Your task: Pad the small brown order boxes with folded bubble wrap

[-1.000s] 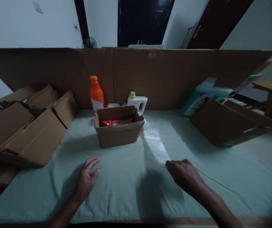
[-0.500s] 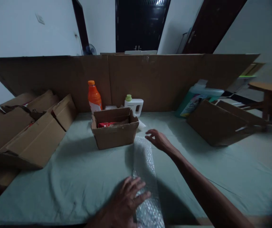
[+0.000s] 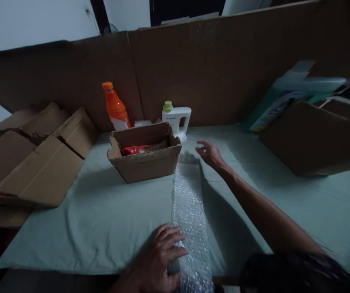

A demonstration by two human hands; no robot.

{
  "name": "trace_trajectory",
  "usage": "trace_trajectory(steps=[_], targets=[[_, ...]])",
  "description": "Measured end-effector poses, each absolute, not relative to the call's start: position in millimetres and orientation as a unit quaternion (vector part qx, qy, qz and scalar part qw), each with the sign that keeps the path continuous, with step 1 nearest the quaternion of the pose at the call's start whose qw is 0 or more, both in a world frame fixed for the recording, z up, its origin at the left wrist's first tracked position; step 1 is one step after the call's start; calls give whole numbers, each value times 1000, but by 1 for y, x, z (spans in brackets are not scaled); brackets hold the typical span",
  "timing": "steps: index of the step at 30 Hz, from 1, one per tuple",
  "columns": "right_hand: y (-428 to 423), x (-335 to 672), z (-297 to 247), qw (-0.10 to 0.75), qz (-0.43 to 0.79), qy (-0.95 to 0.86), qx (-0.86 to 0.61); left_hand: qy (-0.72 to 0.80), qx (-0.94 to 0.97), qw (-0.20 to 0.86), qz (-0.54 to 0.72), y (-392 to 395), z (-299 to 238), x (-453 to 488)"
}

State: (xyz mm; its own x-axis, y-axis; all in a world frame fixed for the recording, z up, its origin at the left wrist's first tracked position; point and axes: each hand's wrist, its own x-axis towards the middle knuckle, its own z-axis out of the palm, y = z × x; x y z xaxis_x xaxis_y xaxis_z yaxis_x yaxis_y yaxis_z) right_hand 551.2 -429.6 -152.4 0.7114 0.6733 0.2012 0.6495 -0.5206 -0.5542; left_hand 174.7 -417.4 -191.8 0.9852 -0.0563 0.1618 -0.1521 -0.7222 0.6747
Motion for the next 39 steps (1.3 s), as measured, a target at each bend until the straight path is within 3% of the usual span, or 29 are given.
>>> trace_trajectory(steps=[6, 11, 14, 25, 30, 33, 39], targets=[[-500, 479, -156, 349, 58, -497, -792, -18, 899, 417, 134, -403, -182, 166], [-458, 460, -152, 416, 91, -532, -732, 325, 756, 416, 387, -323, -171, 174], [-428, 452, -157, 438, 124, -503, -735, 385, 705, 438, 403, -275, -168, 199], [-404, 459, -155, 432, 101, -433, -785, 387, 724, 424, 383, -226, -175, 244], [-498, 441, -150, 335, 36, -533, -776, 313, 823, 324, 346, -267, -187, 170], [-572, 412, -154, 249, 41, -581, -773, 183, 901, 288, 268, -314, -190, 118], [-659, 335, -167, 181, 66, -612, -767, -14, 959, 276, 70, -387, -175, 83]])
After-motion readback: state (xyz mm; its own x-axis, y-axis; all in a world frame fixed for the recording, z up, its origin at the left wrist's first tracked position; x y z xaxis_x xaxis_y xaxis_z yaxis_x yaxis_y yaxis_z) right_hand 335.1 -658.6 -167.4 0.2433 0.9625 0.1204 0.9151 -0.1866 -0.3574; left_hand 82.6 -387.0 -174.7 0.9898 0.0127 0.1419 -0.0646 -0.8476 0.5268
